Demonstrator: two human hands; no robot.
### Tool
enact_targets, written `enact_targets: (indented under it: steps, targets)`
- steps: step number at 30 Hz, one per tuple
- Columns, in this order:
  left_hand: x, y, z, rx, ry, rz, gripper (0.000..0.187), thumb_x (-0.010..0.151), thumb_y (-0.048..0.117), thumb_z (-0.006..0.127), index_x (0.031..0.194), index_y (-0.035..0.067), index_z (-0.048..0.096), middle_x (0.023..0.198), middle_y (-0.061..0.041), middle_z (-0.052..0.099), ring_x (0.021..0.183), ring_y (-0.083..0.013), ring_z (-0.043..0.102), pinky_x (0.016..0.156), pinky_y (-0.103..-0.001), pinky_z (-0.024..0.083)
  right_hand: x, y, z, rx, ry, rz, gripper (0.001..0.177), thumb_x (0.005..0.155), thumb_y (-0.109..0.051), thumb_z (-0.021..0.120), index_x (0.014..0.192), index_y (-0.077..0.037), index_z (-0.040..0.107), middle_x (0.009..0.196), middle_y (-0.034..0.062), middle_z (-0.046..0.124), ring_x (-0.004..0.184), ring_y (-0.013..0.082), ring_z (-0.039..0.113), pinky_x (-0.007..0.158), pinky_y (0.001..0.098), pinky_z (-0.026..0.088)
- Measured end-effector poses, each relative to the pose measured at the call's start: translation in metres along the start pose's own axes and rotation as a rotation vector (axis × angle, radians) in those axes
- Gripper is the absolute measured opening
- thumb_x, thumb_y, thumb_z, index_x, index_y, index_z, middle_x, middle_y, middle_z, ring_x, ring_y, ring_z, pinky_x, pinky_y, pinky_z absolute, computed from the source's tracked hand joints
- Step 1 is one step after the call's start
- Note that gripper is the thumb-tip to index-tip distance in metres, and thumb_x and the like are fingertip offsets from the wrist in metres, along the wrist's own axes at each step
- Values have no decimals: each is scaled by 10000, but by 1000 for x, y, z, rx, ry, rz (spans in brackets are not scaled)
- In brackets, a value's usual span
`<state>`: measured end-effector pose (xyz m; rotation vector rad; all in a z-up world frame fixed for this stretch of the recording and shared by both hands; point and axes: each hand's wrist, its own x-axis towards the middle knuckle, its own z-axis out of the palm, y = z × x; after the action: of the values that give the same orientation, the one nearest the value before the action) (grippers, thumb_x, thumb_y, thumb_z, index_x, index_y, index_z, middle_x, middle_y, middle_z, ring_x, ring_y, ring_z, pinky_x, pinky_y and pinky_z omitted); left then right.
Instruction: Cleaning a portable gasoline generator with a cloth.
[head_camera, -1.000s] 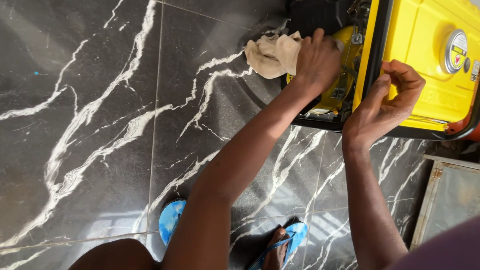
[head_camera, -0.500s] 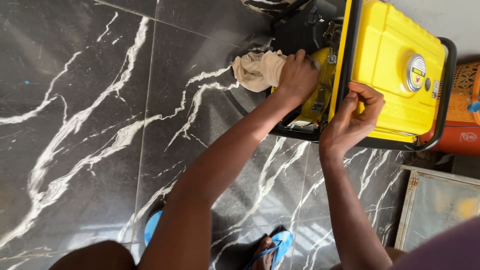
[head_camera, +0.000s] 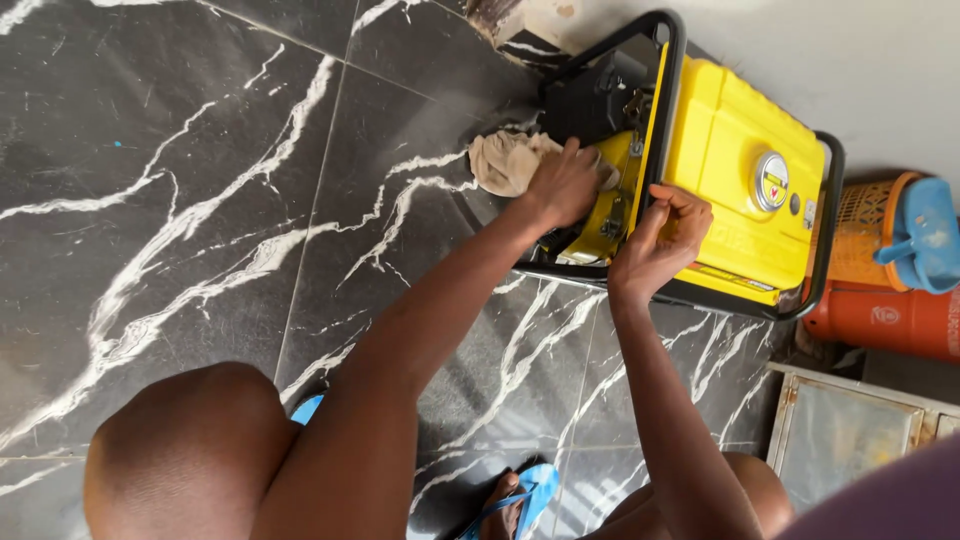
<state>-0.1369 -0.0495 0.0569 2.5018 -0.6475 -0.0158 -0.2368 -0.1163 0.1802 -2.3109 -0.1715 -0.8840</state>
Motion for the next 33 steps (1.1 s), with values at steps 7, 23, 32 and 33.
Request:
enact_targets:
  steps: [7,23,32,33]
  targets:
    - [-15,12,-16,-338,48,-102,298,983,315,628,1029,63,780,1380,-102,553,1242,-325,446,989,-507,465,0,-4,0,74,-7,29,159,989,12,485,996,41,642,1067,108,571,1005,198,563,961,331,471]
    - [5,3,7,-214,122,-240,264,776,31,634,967,116,794,1083,-66,712,1197,-303,495,952,-459,471,-3,14,2,188,1,130,151,1023,-13,486,1108,34,601,1041,63,586,964,147,531,908,307,485]
    - [-20,21,-8,-246,224,-185,233,831,37,665,1010,123,788,1155,-144,618,1091,-303,586,788,-442,563,-6,13,-1,152,-16,32,185,1035,63,475,1132,37,630,1112,70,579,1039,159,533,993,301,475]
    - [-20,18,-5,-242,229,-179,229,826,38,675,1009,115,790,1146,-163,618,1064,-312,609,757,-428,581,-6,12,-1,196,-11,47,185,1033,65,471,1123,34,630,1102,64,570,1012,153,524,975,297,477]
